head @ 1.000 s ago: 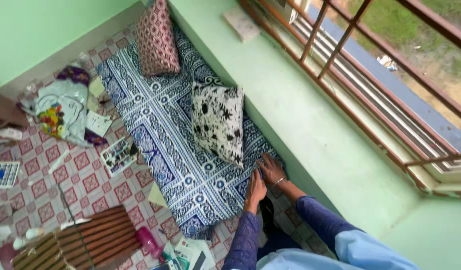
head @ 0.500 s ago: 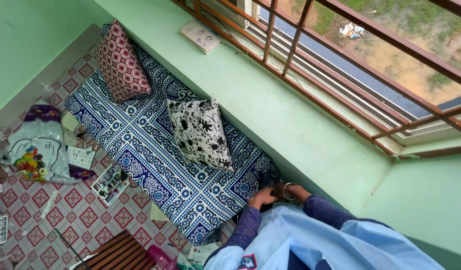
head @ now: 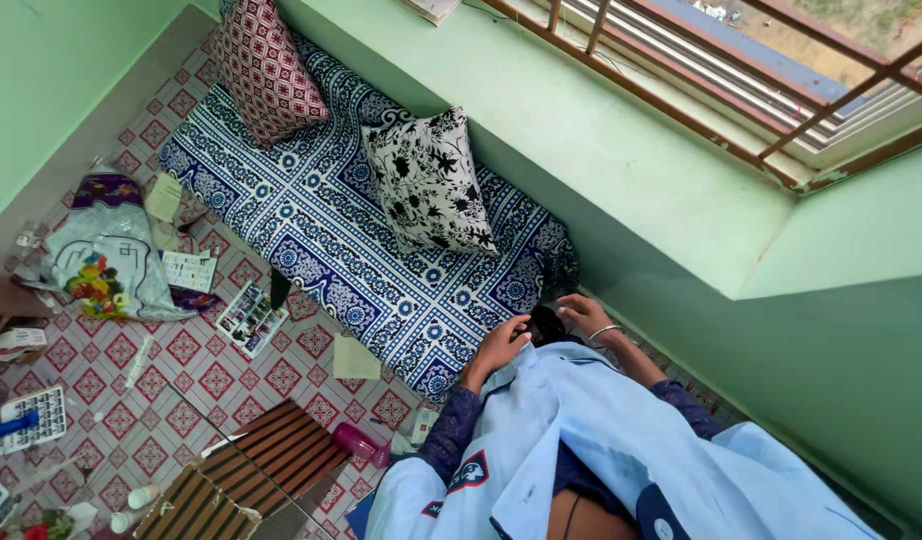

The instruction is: The person arranges pillows on a small bed by picking them up, shaking them, and placing them in specific positions.

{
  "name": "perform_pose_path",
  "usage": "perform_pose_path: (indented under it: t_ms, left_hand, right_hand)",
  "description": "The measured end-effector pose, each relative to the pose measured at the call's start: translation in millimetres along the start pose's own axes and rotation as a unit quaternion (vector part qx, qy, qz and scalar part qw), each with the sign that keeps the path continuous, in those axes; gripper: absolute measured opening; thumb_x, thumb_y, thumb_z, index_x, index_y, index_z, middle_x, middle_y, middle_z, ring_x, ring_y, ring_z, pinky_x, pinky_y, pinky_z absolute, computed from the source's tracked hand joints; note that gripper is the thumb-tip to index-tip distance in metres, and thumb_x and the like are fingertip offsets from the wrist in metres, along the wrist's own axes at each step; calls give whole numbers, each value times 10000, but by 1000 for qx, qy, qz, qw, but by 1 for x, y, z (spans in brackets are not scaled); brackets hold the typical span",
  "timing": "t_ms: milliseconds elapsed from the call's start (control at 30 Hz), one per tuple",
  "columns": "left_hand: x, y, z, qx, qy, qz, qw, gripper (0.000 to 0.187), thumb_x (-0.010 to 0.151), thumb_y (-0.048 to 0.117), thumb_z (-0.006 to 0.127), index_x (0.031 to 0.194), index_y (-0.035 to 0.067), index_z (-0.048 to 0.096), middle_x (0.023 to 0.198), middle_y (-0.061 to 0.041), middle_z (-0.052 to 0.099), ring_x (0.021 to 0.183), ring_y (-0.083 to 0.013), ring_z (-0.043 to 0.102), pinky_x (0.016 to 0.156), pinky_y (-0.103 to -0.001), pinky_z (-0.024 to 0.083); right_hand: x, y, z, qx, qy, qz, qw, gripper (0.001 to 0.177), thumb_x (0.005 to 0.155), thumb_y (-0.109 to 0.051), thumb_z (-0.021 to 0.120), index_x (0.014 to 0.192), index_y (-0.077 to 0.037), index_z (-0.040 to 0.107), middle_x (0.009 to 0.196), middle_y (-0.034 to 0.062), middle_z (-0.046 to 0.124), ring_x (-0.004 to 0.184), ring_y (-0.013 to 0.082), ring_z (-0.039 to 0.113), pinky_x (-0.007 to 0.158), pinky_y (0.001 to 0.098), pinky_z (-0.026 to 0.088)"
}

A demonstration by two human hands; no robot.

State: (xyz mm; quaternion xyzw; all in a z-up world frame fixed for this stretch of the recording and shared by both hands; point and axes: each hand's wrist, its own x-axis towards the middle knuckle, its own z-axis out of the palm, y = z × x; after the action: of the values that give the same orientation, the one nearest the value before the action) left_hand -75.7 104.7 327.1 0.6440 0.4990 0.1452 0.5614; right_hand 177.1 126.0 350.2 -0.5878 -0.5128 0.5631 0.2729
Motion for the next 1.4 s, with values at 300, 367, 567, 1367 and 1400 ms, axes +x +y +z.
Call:
perform_pose_path:
  t_ms: [300,367,567,1367,1400]
  left_hand:
    - [-64,-7,19,-558,142,-125,808,421,1000,327,508,1382,155,468,1246,-78,630,1045,-165,668,801,-321,566]
    - [-80,-12,19,-569,85,-85,813,359,968,241,480,1289,104,561,1186,-61,681,1008,-151,682,784,-295,579]
    - [-124,-28,55,-378,72,82,919,128,999,46,546,1119,23,582,897,-27,611,773,-117,578,661,-286,496]
    - [-321,-37,83,-171,228,-7,958,319,896,218,563,1150,42,643,995,-197,744,935,-325,727,796,-417,554]
    - [-328,-41,75,-153,230,-17,961,315,882,217,595,1135,38,651,989,-206,747,930,-340,728,792,-425,553]
  right_hand:
    - [-56,-32,139,155,-69,-154,973,329,981,-147,627,1291,-34,624,1181,29,651,1060,97,612,927,281,520]
    - [-74,-32,153,172,-68,-141,973,278,963,-159,642,1212,-39,615,1095,6,630,983,81,602,860,265,526]
    - [-125,-24,159,83,-98,-54,990,251,1015,-255,652,874,-57,591,710,-44,582,626,44,533,543,244,459]
    - [-235,-19,261,153,-214,44,964,106,961,-161,665,905,-109,591,724,-79,587,592,13,506,492,208,412]
    - [-235,-17,275,146,-213,37,965,118,968,-158,673,905,-104,589,709,-71,566,564,16,458,466,205,351]
